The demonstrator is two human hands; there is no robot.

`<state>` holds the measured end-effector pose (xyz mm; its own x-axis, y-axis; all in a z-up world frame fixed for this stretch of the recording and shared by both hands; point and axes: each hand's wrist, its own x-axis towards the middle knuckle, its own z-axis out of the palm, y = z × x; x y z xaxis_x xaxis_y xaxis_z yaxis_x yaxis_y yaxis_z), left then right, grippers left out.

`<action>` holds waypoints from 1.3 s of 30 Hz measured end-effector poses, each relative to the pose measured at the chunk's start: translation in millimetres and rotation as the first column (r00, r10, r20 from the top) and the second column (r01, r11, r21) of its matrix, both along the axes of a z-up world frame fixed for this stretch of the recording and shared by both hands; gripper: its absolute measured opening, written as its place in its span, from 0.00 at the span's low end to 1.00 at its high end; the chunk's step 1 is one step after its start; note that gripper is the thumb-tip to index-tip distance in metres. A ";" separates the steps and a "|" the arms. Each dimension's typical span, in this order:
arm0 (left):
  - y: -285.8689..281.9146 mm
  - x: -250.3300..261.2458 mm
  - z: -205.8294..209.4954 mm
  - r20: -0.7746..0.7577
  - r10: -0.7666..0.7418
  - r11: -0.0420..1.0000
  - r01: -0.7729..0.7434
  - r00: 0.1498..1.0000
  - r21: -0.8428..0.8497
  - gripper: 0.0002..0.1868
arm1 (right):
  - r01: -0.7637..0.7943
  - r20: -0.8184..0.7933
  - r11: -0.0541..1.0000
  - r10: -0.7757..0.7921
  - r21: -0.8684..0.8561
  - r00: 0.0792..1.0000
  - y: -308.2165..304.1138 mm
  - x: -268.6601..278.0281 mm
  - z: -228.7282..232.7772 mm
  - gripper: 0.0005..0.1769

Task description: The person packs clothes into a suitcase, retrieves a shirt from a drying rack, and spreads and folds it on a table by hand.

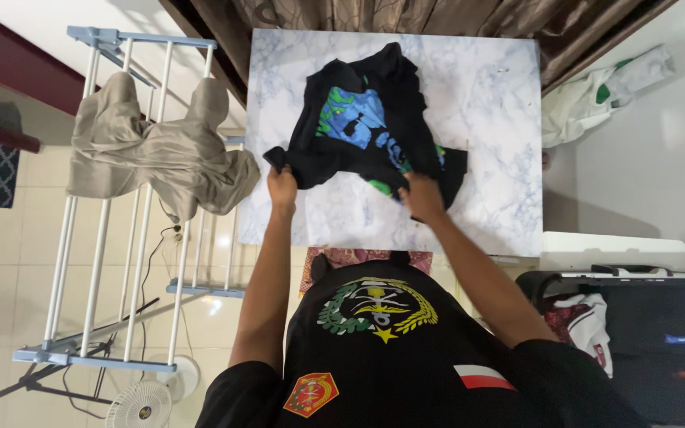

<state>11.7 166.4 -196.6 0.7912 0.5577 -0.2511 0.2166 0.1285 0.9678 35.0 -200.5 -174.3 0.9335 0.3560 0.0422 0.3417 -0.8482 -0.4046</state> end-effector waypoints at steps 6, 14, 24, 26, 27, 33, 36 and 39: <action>41.2 27.3 39.3 0.053 -0.077 0.995 0.080 0.996 -0.063 0.16 | 0.425 -0.095 0.902 -0.432 -0.079 0.897 -73.8 113.8 67.6 0.20; -21.9 90.6 176.0 0.601 -0.118 0.971 -0.035 0.790 0.237 0.32 | 0.104 0.568 0.842 -0.442 0.529 0.694 -67.6 146.4 178.3 0.27; 5.7 -39.2 46.0 -0.457 -0.570 0.716 0.686 0.683 0.131 0.18 | 0.570 0.096 0.805 -0.562 -0.166 0.822 -93.4 -39.9 36.6 0.29; 9.1 -39.9 66.6 -0.565 -0.693 0.469 0.875 0.449 0.119 0.28 | 0.587 0.056 0.762 -0.597 -0.273 0.800 -89.7 -49.6 31.6 0.34; 9.3 -40.1 78.0 -0.568 -0.697 0.463 0.879 0.438 0.110 0.28 | 0.590 0.050 0.757 -0.602 -0.280 0.797 -86.5 -51.6 29.4 0.34; -14.8 -15.8 89.1 -0.690 -0.342 0.363 0.767 0.638 0.529 0.48 | 0.433 0.103 0.871 -0.421 -0.230 0.901 -22.1 -40.6 9.0 0.43; -30.4 -11.7 59.6 -0.499 -0.461 0.316 0.661 0.734 0.681 0.45 | 0.352 -0.003 0.936 -0.352 -0.003 0.936 29.5 -50.9 -5.7 0.46; -47.5 -14.8 42.9 -0.501 -0.579 0.230 0.718 0.644 0.657 0.46 | 0.337 -0.273 0.929 -0.367 -0.152 0.889 66.8 -60.7 1.2 0.58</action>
